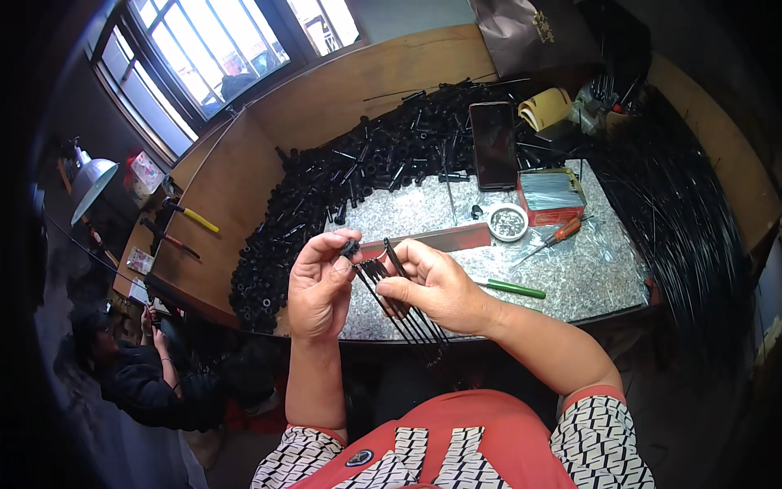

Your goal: Assembling bundles of black synthetic rods into a circular hub using pliers.

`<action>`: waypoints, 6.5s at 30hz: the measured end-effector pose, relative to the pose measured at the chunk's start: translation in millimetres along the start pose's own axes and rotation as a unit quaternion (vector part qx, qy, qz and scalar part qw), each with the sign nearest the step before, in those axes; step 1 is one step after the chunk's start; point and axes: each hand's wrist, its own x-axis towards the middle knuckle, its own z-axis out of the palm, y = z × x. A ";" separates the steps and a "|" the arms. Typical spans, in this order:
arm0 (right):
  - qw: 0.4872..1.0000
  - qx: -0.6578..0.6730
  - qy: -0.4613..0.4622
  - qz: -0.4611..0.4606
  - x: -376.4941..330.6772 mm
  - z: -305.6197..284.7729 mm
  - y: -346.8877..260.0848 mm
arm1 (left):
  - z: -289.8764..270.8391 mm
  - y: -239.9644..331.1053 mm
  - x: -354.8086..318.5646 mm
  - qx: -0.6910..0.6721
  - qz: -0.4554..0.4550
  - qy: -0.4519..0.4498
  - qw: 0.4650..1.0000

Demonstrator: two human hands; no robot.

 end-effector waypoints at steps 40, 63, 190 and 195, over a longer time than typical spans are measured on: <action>0.994 -0.102 0.015 -0.023 -8.8 1.6 -5.4 | 13.9 0.7 0.5 0.071 0.038 -0.058 0.995; 0.992 0.029 -0.120 0.017 3.8 -14.6 1.2 | 2.1 -1.0 2.1 -0.001 -0.010 -0.129 0.992; 0.485 -0.849 0.084 -0.191 -88.4 -41.4 -18.3 | 9.8 -90.8 -82.8 0.232 -0.036 0.073 0.969; 0.474 -0.850 0.045 -0.224 -98.8 -42.4 -19.5 | -1.1 -103.0 -85.9 0.327 0.006 0.068 0.943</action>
